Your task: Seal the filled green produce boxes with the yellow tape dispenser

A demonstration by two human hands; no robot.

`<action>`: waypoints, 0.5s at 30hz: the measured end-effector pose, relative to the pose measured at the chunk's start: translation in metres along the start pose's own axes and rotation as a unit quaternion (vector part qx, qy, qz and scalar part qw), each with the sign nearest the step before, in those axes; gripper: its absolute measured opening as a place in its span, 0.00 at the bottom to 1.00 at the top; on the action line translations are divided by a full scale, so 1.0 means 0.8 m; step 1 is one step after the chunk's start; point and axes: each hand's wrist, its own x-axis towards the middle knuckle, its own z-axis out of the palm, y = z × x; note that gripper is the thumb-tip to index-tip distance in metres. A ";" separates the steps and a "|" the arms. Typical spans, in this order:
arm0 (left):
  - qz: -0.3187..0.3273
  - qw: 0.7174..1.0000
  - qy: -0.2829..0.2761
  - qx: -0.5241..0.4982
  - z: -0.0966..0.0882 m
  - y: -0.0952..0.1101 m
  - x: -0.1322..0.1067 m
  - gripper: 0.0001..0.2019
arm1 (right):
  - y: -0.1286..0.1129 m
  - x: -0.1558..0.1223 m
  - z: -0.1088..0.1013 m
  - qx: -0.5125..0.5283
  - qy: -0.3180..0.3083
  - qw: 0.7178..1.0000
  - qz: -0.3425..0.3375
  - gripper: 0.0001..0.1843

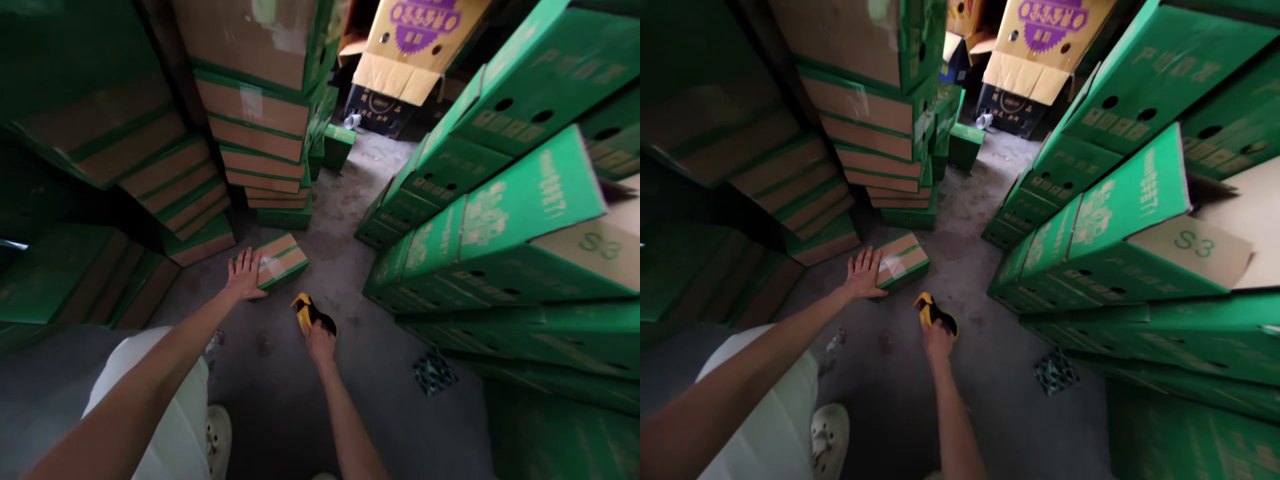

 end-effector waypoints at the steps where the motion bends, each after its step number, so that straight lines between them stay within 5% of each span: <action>1: 0.001 1.000 -0.003 -0.005 0.000 0.000 0.000 0.69 | 0.008 -0.005 0.000 -0.021 0.023 0.999 -0.005 0.18; 4: 0.013 1.000 -0.006 -0.013 0.000 0.004 -0.003 0.66 | -0.009 -0.003 -0.017 -0.049 0.096 0.993 -0.047 0.20; 8: 0.036 0.999 0.004 -0.019 -0.009 0.022 -0.023 0.65 | -0.107 0.028 -0.066 -0.018 0.233 0.948 -0.217 0.30; 11: 0.062 0.996 0.010 -0.059 -0.035 0.036 -0.040 0.58 | -0.160 0.050 -0.081 -0.028 0.226 0.942 -0.247 0.32; 13: 0.050 0.990 0.019 -0.132 -0.056 0.038 -0.045 0.46 | -0.158 0.058 -0.077 -0.038 0.224 0.948 -0.222 0.34; 15: -0.045 0.969 0.030 -0.240 -0.071 0.032 -0.045 0.34 | -0.132 0.065 -0.072 -0.025 0.248 0.943 -0.222 0.37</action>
